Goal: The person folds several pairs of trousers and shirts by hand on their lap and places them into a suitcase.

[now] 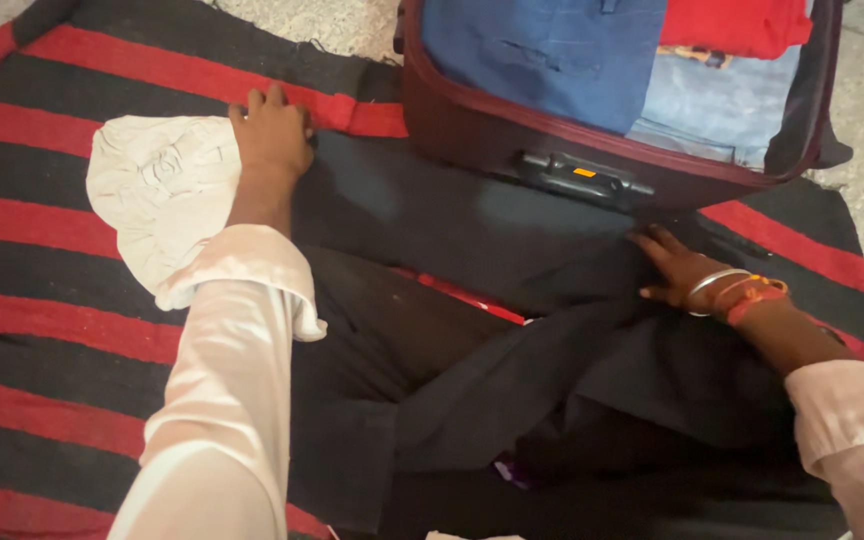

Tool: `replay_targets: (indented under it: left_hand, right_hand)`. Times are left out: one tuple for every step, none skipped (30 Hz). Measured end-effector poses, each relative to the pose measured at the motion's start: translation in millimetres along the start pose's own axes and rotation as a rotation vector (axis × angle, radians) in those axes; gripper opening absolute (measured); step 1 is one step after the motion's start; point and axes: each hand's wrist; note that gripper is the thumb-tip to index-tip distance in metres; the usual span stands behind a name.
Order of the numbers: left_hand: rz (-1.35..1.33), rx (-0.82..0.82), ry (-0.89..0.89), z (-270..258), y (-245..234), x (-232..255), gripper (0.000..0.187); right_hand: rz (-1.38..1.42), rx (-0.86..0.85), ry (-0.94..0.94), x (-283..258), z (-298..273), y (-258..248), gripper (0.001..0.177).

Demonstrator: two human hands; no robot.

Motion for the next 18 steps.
replay_targets:
  left_hand:
    - [-0.001, -0.004, -0.001, -2, 1, 1, 0.020]
    - [-0.025, 0.088, 0.013, 0, 1, 3, 0.023]
    - [-0.049, 0.181, 0.026, 0, 2, 5, 0.027]
    - [-0.047, 0.184, 0.029, 0, 1, 4, 0.027]
    - [-0.064, 0.155, 0.028, -1, 1, 3, 0.033]
    - [-0.080, 0.125, 0.032, -2, 1, 3, 0.039]
    - [-0.078, 0.126, 0.039, -3, 1, 3, 0.039]
    - [-0.089, 0.108, 0.027, -6, 0, 1, 0.035]
    - [-0.099, 0.091, 0.015, -7, -1, -1, 0.032]
    - [-0.098, 0.094, 0.022, -8, -3, -2, 0.032]
    - [-0.095, 0.046, 0.005, -10, -5, -3, 0.036]
    - [-0.091, 0.001, -0.015, -12, -9, -4, 0.040]
    - [-0.088, 0.006, -0.010, -14, -12, -5, 0.040]
    - [-0.049, 0.028, -0.001, -16, -14, -6, 0.038]
    - [-0.009, 0.051, 0.008, -15, -16, -7, 0.037]
    - [-0.007, 0.052, 0.011, -14, -16, -8, 0.037]
    - [-0.064, 0.073, -0.031, -14, -15, -9, 0.031]
    - [-0.119, 0.088, -0.073, -14, -14, -11, 0.026]
  right_hand:
    - [0.016, -0.041, -0.020, 7, -4, 2, 0.098]
    - [0.015, -0.039, -0.019, 13, -7, 3, 0.098]
    - [0.034, -0.002, -0.039, 19, -10, 5, 0.094]
    - [0.057, 0.036, -0.060, 22, -10, 8, 0.091]
    - [0.059, 0.040, -0.060, 25, -8, 8, 0.091]
    - [-0.002, 0.130, -0.114, 27, -6, 10, 0.087]
    - [-0.063, 0.221, -0.166, 28, -5, 9, 0.084]
    - [-0.057, 0.223, -0.163, 28, -5, 9, 0.084]
    - [-0.070, 0.268, -0.097, 26, -3, 9, 0.085]
    - [-0.082, 0.316, -0.029, 26, -1, 6, 0.087]
    - [-0.078, 0.320, -0.025, 26, -1, 4, 0.087]
    - [-0.022, 0.283, 0.042, 24, 3, 4, 0.087]
    - [0.035, 0.245, 0.109, 24, 6, 3, 0.088]
    - [0.037, 0.249, 0.111, 24, 9, 3, 0.088]
    - [0.059, 0.260, 0.126, 25, 13, 2, 0.086]
    - [0.082, 0.269, 0.139, 27, 16, 2, 0.084]
    - [0.084, 0.270, 0.140, 30, 18, 1, 0.084]
    - [0.070, 0.299, 0.192, 33, 21, 1, 0.064]
Point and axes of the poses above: each hand's wrist, its own z-axis towards the middle knuckle, its own y-axis out of the palm, x = y × z
